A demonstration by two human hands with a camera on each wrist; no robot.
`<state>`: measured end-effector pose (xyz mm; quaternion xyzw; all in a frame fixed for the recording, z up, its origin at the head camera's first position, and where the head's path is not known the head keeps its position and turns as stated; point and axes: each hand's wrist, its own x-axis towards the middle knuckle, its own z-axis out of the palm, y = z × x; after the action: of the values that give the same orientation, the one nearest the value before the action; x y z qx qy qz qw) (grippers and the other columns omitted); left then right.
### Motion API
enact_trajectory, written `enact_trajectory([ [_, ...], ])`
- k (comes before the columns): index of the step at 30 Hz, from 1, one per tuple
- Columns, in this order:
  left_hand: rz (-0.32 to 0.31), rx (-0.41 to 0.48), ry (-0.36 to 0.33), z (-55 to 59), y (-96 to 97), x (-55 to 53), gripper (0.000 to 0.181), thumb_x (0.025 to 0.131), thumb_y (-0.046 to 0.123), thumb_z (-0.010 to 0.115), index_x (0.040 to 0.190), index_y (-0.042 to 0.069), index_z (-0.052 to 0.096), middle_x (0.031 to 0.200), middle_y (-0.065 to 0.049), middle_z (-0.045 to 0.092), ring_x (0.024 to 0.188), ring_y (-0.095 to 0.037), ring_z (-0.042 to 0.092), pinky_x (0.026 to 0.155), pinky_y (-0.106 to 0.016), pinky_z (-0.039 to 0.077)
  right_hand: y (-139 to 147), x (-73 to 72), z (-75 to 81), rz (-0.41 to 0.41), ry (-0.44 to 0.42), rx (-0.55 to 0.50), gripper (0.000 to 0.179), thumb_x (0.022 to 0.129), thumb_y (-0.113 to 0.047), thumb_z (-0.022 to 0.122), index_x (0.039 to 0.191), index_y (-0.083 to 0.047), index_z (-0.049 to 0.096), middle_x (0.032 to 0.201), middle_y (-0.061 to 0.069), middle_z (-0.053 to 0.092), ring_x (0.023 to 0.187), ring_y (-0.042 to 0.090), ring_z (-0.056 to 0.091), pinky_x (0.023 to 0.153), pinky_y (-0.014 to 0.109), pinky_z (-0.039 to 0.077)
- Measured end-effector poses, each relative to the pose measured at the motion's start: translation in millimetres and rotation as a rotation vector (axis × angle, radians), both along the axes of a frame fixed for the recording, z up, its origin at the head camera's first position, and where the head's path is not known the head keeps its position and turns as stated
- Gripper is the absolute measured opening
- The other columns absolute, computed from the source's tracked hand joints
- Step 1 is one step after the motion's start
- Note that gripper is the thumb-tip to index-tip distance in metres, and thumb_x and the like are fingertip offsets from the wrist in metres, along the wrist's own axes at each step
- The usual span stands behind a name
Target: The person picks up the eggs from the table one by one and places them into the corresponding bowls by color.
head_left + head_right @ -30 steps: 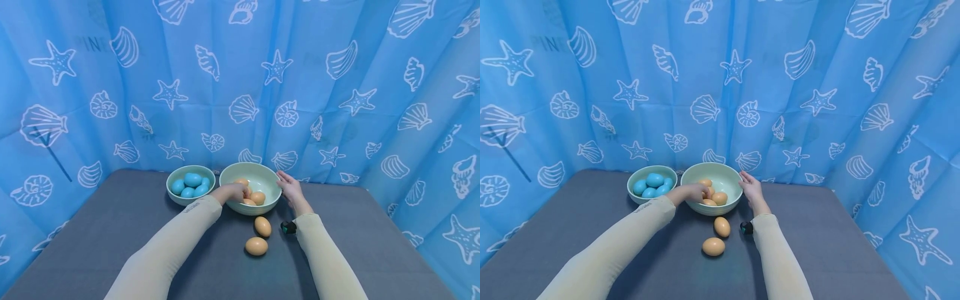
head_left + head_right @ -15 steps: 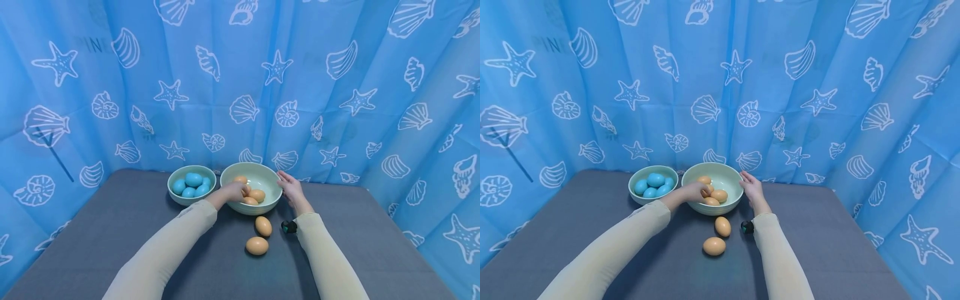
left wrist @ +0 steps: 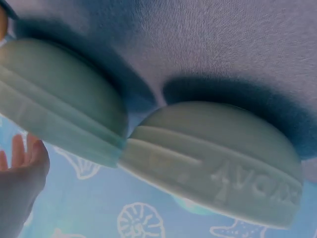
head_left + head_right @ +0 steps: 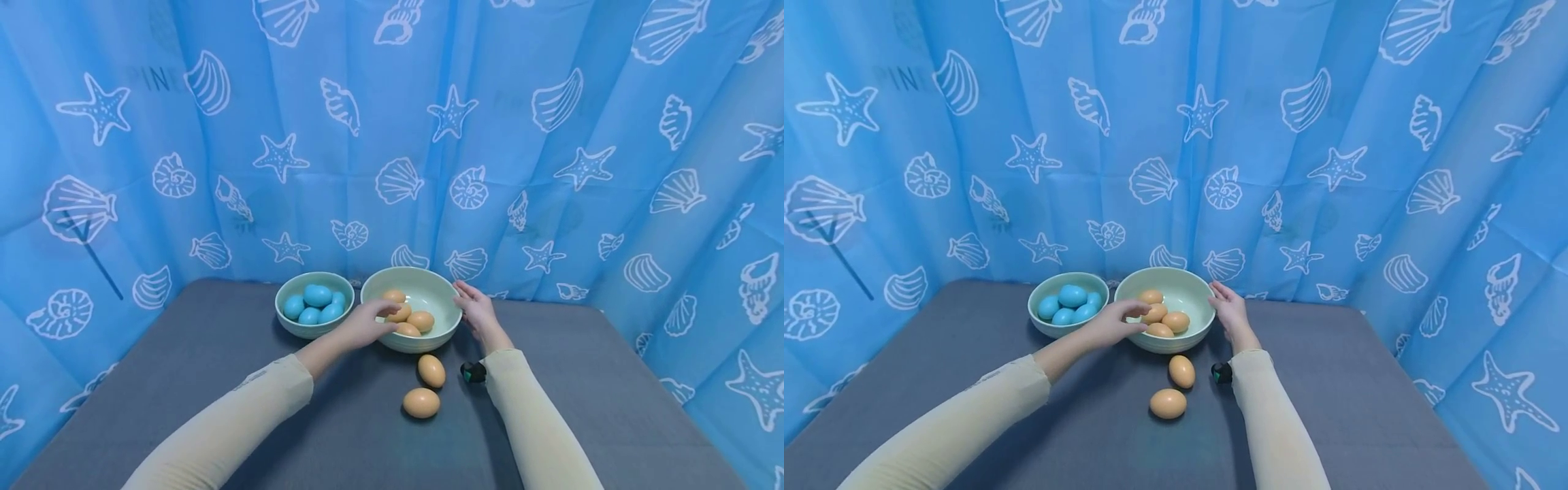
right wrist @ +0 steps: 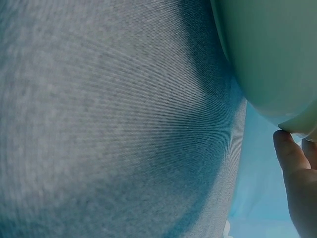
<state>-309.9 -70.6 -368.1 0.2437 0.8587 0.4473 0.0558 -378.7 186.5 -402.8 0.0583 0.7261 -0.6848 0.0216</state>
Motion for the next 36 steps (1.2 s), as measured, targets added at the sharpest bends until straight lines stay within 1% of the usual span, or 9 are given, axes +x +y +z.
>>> enact_trajectory([
  [4, 0.043, 0.037, -0.018, 2.1, -4.9, 15.5, 0.038, 0.095, 0.010, 0.062, 0.130, -0.002, 0.057, 0.131, -0.017, 0.058, 0.124, -0.034, 0.051, 0.102, -0.047, 0.043, 0, 0.8, 1.5, -0.004, 0.001, -0.009, 0.051, 0.104, -0.009, 0.044, 0.153, -0.010, 0.030, 0.156, 0.007, 0.031, 0.141, 0.022, 0.032, 0.108, 0.040, 0.037],
  [8, 0.079, 0.024, 0.017, -0.4, -9.1, 28.5, 0.035, 0.094, 0.012, 0.064, 0.128, 0.003, 0.060, 0.130, -0.012, 0.059, 0.121, -0.033, 0.054, 0.097, -0.047, 0.046, 0, 1.7, 1.6, -0.007, -0.013, 0.003, 0.051, 0.104, -0.010, 0.044, 0.153, -0.010, 0.030, 0.156, 0.006, 0.031, 0.141, 0.023, 0.032, 0.109, 0.040, 0.036],
  [12, 0.104, 0.036, 0.063, -6.8, -11.3, 37.7, 0.032, 0.093, 0.011, 0.066, 0.124, 0.003, 0.063, 0.126, -0.012, 0.060, 0.113, -0.031, 0.058, 0.091, -0.046, 0.049, 1, 2.4, 1.1, -0.008, -0.013, -0.003, 0.051, 0.104, -0.009, 0.044, 0.153, -0.010, 0.030, 0.156, 0.006, 0.031, 0.141, 0.022, 0.032, 0.109, 0.040, 0.037],
  [16, 0.116, 0.065, 0.050, -13.3, -12.5, 45.0, 0.031, 0.092, 0.009, 0.066, 0.122, 0.002, 0.063, 0.123, -0.013, 0.060, 0.107, -0.030, 0.061, 0.087, -0.043, 0.052, 2, 2.2, 0.9, -0.008, -0.005, -0.017, 0.050, 0.104, -0.009, 0.044, 0.153, -0.010, 0.031, 0.156, 0.006, 0.031, 0.141, 0.021, 0.033, 0.108, 0.039, 0.037],
  [18, 0.116, 0.067, 0.027, -16.3, -13.3, 47.8, 0.031, 0.092, 0.009, 0.066, 0.122, 0.002, 0.063, 0.122, -0.013, 0.060, 0.103, -0.029, 0.062, 0.084, -0.040, 0.053, 1, 1.5, 0.8, -0.006, -0.007, -0.009, 0.051, 0.104, -0.009, 0.044, 0.153, -0.010, 0.030, 0.156, 0.006, 0.031, 0.141, 0.022, 0.033, 0.108, 0.039, 0.038],
  [23, 0.075, 0.064, -0.030, -22.7, -15.9, 51.1, 0.032, 0.092, 0.011, 0.067, 0.122, 0.000, 0.061, 0.120, -0.017, 0.062, 0.098, -0.027, 0.062, 0.078, -0.037, 0.054, 0, 0.4, 0.5, -0.009, -0.012, 0.000, 0.051, 0.104, -0.010, 0.044, 0.153, -0.011, 0.031, 0.156, 0.006, 0.032, 0.140, 0.022, 0.034, 0.108, 0.039, 0.038],
  [29, 0.005, 0.038, -0.116, -32.0, -17.2, 54.9, 0.037, 0.093, 0.015, 0.066, 0.125, -0.002, 0.058, 0.119, -0.020, 0.061, 0.103, -0.030, 0.060, 0.081, -0.039, 0.053, 0, 0.2, -0.3, 0.003, -0.003, -0.012, 0.051, 0.104, -0.009, 0.044, 0.153, -0.010, 0.030, 0.156, 0.007, 0.031, 0.141, 0.022, 0.032, 0.108, 0.039, 0.038],
  [33, -0.059, 0.030, -0.136, -36.1, -15.1, 61.1, 0.039, 0.093, 0.015, 0.067, 0.125, -0.005, 0.057, 0.116, -0.020, 0.062, 0.097, -0.027, 0.062, 0.077, -0.034, 0.054, 1, -0.3, -1.6, 0.014, 0.009, -0.018, 0.051, 0.104, -0.008, 0.044, 0.153, -0.009, 0.029, 0.156, 0.007, 0.030, 0.141, 0.023, 0.031, 0.109, 0.040, 0.037],
  [36, -0.086, 0.019, -0.153, -38.2, -10.2, 65.6, 0.039, 0.092, 0.014, 0.068, 0.124, -0.006, 0.056, 0.113, -0.019, 0.063, 0.093, -0.024, 0.063, 0.074, -0.031, 0.053, 2, 0.0, -1.1, 0.020, 0.011, -0.006, 0.052, 0.104, -0.009, 0.044, 0.153, -0.009, 0.029, 0.156, 0.007, 0.030, 0.141, 0.023, 0.031, 0.108, 0.040, 0.037],
])
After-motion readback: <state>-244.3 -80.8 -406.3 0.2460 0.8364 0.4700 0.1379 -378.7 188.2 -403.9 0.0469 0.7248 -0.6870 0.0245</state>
